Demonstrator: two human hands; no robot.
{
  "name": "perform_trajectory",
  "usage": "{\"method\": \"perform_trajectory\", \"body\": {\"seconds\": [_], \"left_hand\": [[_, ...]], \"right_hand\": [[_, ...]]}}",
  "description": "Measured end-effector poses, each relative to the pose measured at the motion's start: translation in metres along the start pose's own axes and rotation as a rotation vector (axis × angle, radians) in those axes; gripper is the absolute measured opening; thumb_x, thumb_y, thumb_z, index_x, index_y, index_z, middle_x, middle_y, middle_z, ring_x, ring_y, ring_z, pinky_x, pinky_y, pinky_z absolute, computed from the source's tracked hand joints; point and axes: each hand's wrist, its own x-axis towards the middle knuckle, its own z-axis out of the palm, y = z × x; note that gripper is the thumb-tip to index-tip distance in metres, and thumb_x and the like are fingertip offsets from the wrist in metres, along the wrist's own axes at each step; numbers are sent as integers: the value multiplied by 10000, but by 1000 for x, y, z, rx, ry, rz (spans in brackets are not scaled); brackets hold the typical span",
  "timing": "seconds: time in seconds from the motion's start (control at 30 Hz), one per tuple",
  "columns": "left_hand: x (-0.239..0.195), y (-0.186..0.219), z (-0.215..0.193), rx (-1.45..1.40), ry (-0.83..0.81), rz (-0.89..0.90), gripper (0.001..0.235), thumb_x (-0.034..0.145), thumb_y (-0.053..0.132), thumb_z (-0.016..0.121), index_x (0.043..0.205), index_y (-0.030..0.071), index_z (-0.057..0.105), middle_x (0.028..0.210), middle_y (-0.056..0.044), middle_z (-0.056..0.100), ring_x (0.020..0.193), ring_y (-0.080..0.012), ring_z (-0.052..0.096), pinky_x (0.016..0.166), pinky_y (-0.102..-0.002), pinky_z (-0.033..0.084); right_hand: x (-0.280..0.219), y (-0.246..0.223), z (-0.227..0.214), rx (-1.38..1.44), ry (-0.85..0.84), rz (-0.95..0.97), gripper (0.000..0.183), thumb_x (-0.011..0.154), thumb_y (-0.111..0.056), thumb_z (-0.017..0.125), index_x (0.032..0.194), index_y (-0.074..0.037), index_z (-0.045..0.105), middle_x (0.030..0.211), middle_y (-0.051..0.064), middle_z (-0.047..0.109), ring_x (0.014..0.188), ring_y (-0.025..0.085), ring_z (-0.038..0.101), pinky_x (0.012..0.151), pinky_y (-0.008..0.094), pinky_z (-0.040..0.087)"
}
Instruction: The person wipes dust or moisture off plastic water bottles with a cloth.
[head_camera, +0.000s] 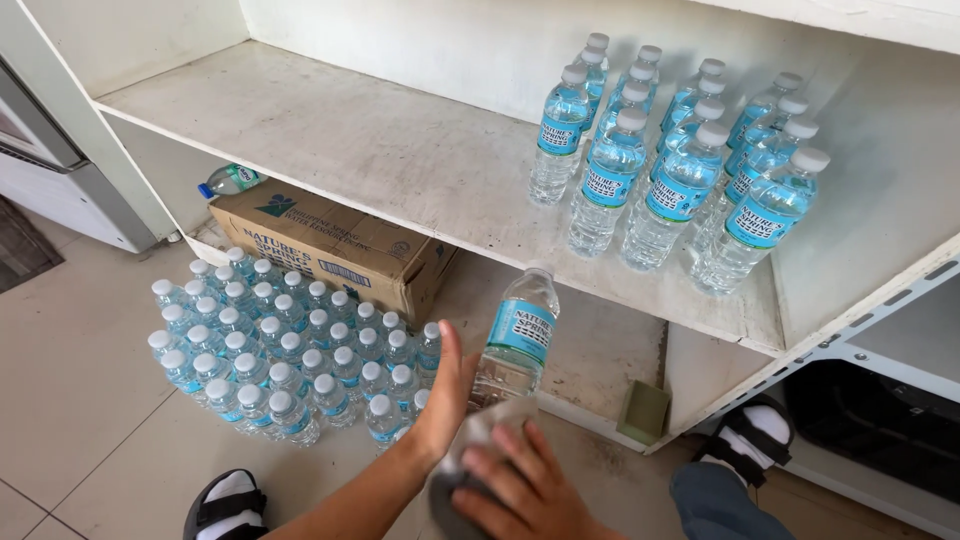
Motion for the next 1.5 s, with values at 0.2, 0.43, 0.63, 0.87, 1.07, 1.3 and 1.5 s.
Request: {"method": "perform_trajectory", "body": {"seconds": [0.2,0.43,0.63,0.87,1.07,1.3,1.5], "left_hand": [[-13,1,18,-3,-34,-100,1113,796,874,141,1489,80,500,1341,-112,655,1231,-227,646,1044,-364,526],[-40,19,35,594,0,-48,1078,823,862,59,1368,82,568,901,-147,773,799,-244,777,668,-389,615],[-2,-22,-4,209,85,-55,1160,893,929,88,1585,13,253,1425,-22,436,1288,-168,495,1035,-432,496],[2,-15,1,74,32,-1,1235,822,951,85,1534,-23,346,1361,-146,543,1262,-279,529,1068,-432,439],[-43,34,43,386,75,-220,1152,765,897,58,1419,75,529,1054,-204,715,921,-321,735,723,-416,618],[-14,9,17,-335,32,-165,1055,873,859,205,1457,44,532,1241,-102,722,1115,-212,718,934,-323,598],[-23,22,19,-252,-24,-200,1077,860,868,147,1371,33,595,1109,-116,744,995,-226,724,838,-331,621]], "right_hand": [[53,70,-50,534,62,76,846,851,-676,547,1484,-117,506,1590,132,414,1524,354,304,1226,573,130],[70,95,-58,448,193,697,770,1026,-679,461,1434,-29,519,1615,209,438,1599,408,324,1298,563,242],[41,18,-36,343,162,265,672,926,-454,585,1469,-73,477,1556,224,423,1508,474,296,1257,624,166],[44,55,-42,178,51,-142,508,964,-434,612,1422,-228,540,1585,63,437,1544,333,330,1296,543,212],[66,98,-40,543,201,396,666,924,-435,599,1466,-59,504,1604,183,432,1564,401,311,1284,566,211],[65,37,-45,481,200,336,712,874,-356,615,1479,-14,466,1598,223,382,1551,464,250,1258,592,199],[59,61,-42,465,19,-34,637,936,-478,554,1472,-136,515,1589,132,450,1560,373,314,1277,572,201]]}}
